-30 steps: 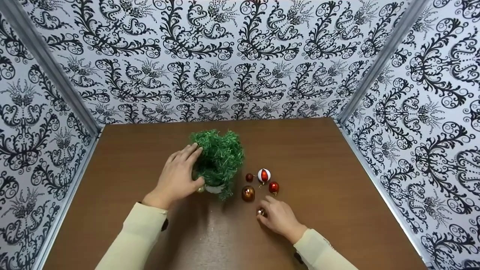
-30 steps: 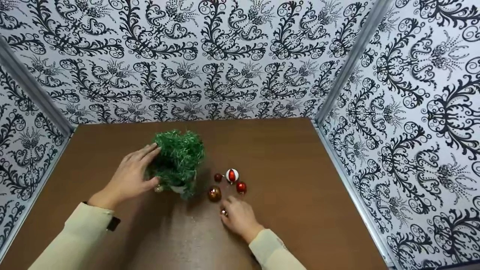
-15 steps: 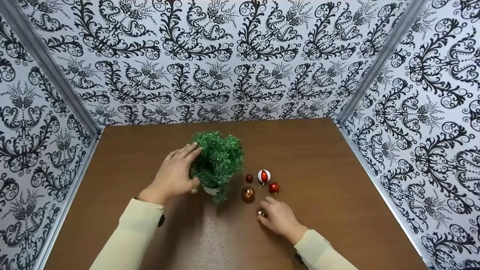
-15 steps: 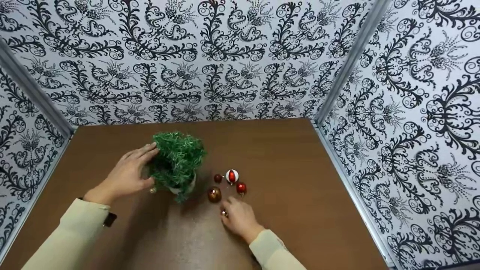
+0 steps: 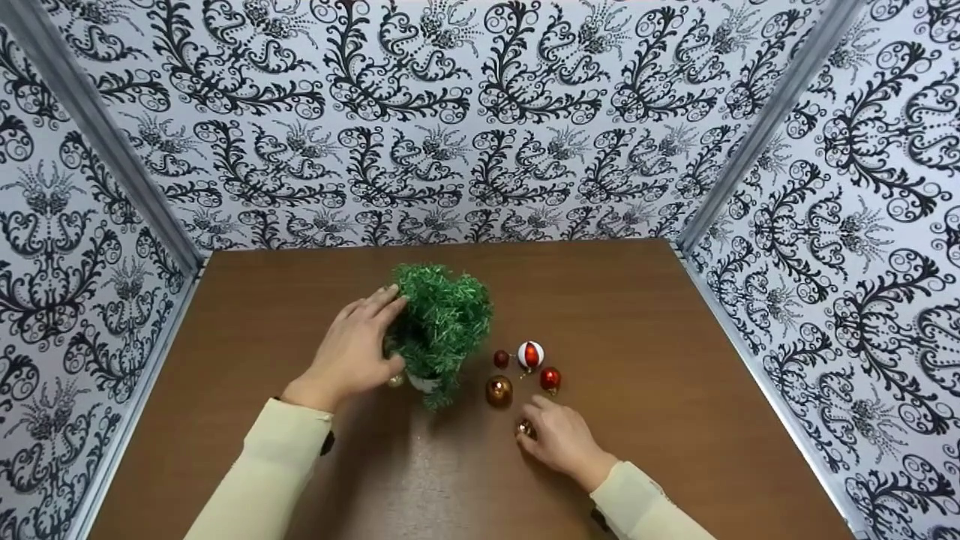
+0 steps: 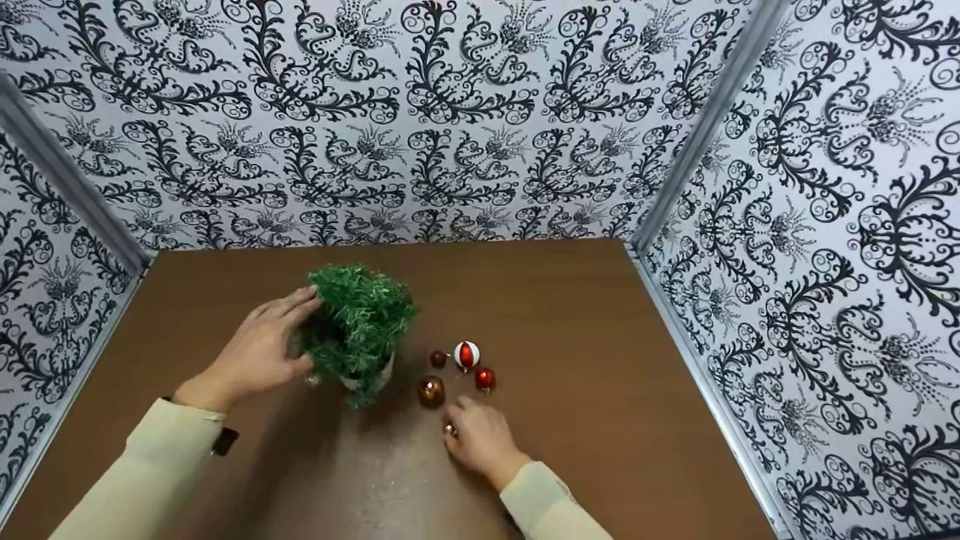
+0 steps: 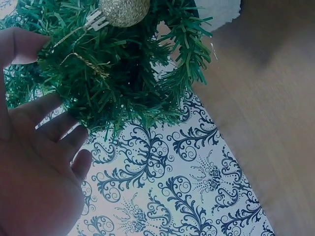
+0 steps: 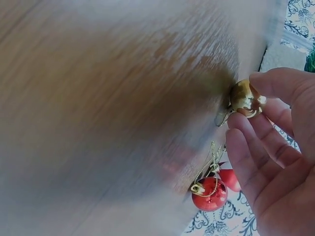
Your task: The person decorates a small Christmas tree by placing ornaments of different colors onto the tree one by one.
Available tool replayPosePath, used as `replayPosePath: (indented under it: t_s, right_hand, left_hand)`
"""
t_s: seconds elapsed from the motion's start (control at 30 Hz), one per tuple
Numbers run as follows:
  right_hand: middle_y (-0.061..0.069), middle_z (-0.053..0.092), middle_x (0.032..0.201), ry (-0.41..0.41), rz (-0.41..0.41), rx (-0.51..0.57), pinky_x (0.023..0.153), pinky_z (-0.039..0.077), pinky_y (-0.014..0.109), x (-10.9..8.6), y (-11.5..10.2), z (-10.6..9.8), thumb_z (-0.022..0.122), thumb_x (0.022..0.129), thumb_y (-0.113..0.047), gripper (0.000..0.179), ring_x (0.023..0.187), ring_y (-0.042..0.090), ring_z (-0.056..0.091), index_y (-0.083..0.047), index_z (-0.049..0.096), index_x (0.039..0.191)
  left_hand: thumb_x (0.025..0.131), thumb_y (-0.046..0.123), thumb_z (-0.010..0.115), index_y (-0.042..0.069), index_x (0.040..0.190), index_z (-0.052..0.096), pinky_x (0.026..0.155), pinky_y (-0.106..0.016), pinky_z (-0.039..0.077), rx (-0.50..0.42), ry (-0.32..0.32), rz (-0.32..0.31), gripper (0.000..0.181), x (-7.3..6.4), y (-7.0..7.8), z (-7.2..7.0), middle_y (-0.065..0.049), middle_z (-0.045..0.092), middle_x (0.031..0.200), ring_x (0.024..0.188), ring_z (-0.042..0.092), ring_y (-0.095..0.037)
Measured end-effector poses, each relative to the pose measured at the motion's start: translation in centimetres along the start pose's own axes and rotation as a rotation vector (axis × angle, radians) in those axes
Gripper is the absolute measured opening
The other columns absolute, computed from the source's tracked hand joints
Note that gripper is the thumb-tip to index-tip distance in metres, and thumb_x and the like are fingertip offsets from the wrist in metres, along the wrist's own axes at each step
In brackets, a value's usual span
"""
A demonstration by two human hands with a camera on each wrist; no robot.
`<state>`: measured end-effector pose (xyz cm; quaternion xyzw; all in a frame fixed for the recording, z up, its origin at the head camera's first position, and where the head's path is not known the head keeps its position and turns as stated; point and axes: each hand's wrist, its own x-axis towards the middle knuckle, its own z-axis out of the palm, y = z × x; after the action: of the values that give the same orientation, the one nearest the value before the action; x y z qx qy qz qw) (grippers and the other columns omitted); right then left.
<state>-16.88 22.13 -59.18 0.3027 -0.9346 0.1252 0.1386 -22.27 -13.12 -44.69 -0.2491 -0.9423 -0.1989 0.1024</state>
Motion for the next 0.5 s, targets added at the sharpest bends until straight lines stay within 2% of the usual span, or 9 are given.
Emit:
replayPosePath:
  t_s: [0.1,0.23,0.5]
  right_hand:
    - [0.004,0.061,0.088,0.021,-0.013,-0.023,0.051,0.05,0.039,0.0,0.0,0.0,0.083,0.075,-0.023,0.027,0.06,0.016,0.057,-0.01,0.064,0.087]
    - [0.005,0.062,0.09,0.019,-0.01,-0.019,0.052,0.051,0.04,0.1,0.1,-0.4,0.083,0.075,-0.022,0.027,0.061,0.018,0.059,-0.008,0.066,0.09]
    - [-0.005,0.054,0.084,0.038,0.007,0.058,0.052,0.048,0.032,0.7,0.0,-2.3,0.081,0.078,-0.02,0.02,0.06,0.009,0.05,-0.013,0.066,0.09]
  left_hand:
    - [0.072,0.023,0.066,0.004,0.149,0.045,0.115,-0.047,0.022,0.001,0.008,0.004,0.082,0.0,0.1,0.1,-0.014,0.036,0.156,0.144,0.032,-0.03]
    - [0.073,0.025,0.066,0.004,0.149,0.044,0.115,-0.047,0.023,0.014,0.014,0.006,0.082,0.0,0.1,0.2,-0.014,0.035,0.157,0.144,0.032,-0.03]
    - [0.073,0.027,0.065,0.002,0.148,0.045,0.115,-0.048,0.023,0.022,0.04,0.014,0.082,-0.2,0.2,0.5,-0.016,0.036,0.156,0.143,0.033,-0.031]
